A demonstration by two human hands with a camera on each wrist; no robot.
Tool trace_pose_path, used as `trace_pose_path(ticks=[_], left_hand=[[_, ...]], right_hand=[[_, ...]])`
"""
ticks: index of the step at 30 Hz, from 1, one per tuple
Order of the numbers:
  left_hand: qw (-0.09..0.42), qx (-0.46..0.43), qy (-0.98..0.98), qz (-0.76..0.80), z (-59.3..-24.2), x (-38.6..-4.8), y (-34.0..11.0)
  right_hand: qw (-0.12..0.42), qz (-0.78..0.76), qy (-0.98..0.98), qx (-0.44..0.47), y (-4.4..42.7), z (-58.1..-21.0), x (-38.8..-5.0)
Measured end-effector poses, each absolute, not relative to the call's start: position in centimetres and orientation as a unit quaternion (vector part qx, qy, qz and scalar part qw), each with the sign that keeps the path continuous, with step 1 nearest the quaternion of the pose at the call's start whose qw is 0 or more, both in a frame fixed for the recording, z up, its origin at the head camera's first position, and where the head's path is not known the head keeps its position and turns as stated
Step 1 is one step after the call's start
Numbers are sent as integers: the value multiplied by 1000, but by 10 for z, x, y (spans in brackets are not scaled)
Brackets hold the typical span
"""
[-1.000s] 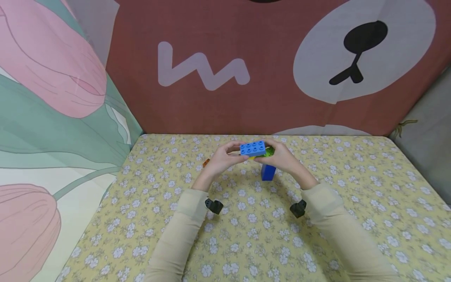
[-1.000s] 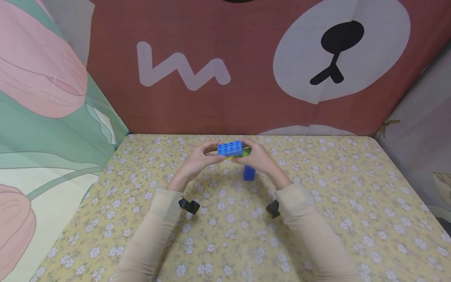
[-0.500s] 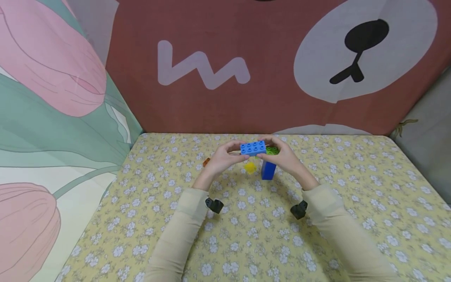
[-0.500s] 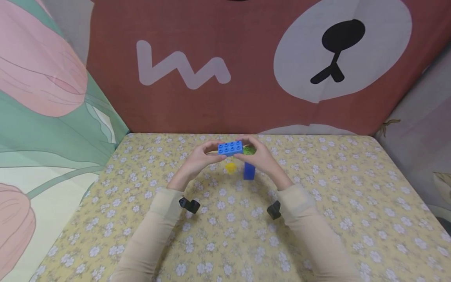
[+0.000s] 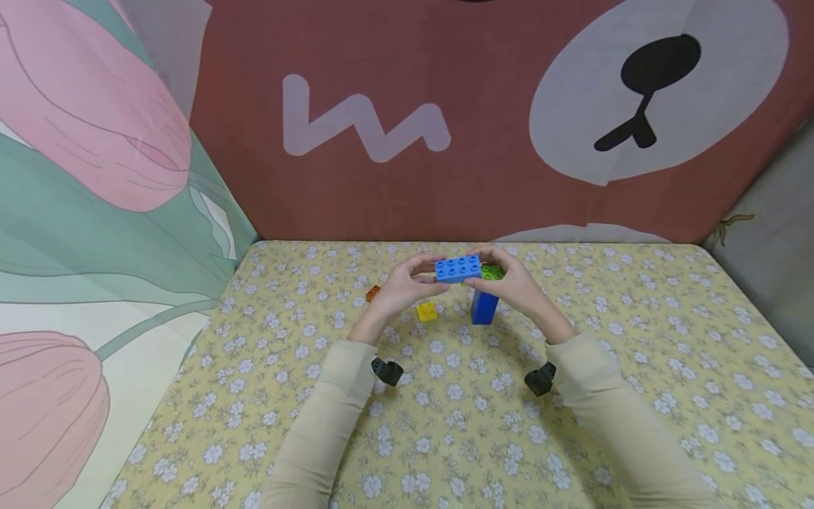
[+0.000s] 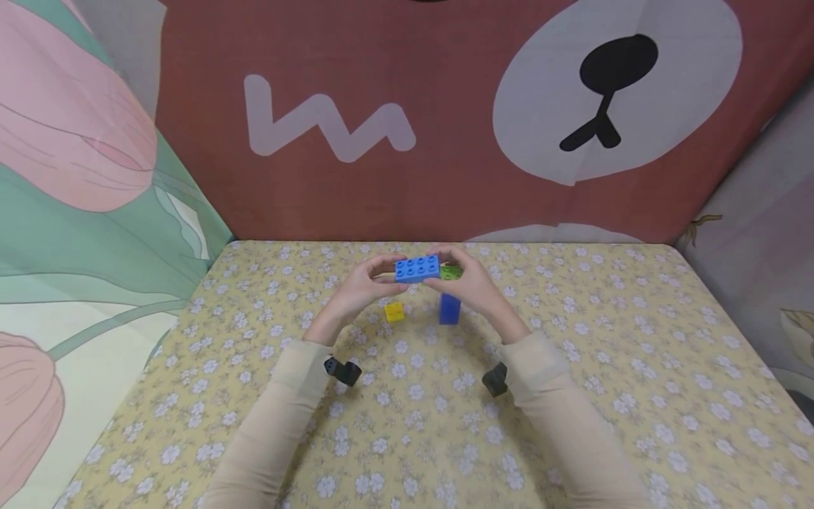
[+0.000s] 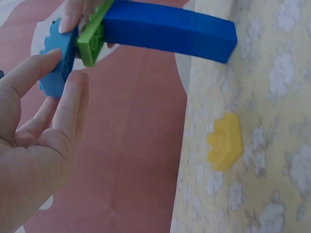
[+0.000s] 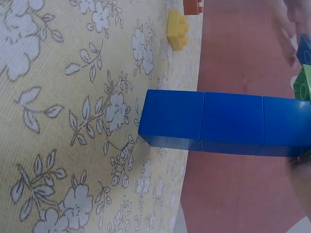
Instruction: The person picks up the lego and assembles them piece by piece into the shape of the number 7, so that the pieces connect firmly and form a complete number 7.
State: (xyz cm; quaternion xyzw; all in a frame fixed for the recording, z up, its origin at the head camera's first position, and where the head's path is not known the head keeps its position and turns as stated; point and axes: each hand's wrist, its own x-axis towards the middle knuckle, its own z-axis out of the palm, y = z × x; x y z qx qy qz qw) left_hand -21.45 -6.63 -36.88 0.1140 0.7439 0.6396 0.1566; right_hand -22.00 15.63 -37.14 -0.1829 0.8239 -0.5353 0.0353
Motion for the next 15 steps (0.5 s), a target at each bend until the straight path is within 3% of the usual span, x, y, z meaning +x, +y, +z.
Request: trace_pose_path(ticks=[15], left_hand=[[147,120,834,518,-402,-224,-82]], right_hand=[[41,-545,824,-148,165,-370,-219]])
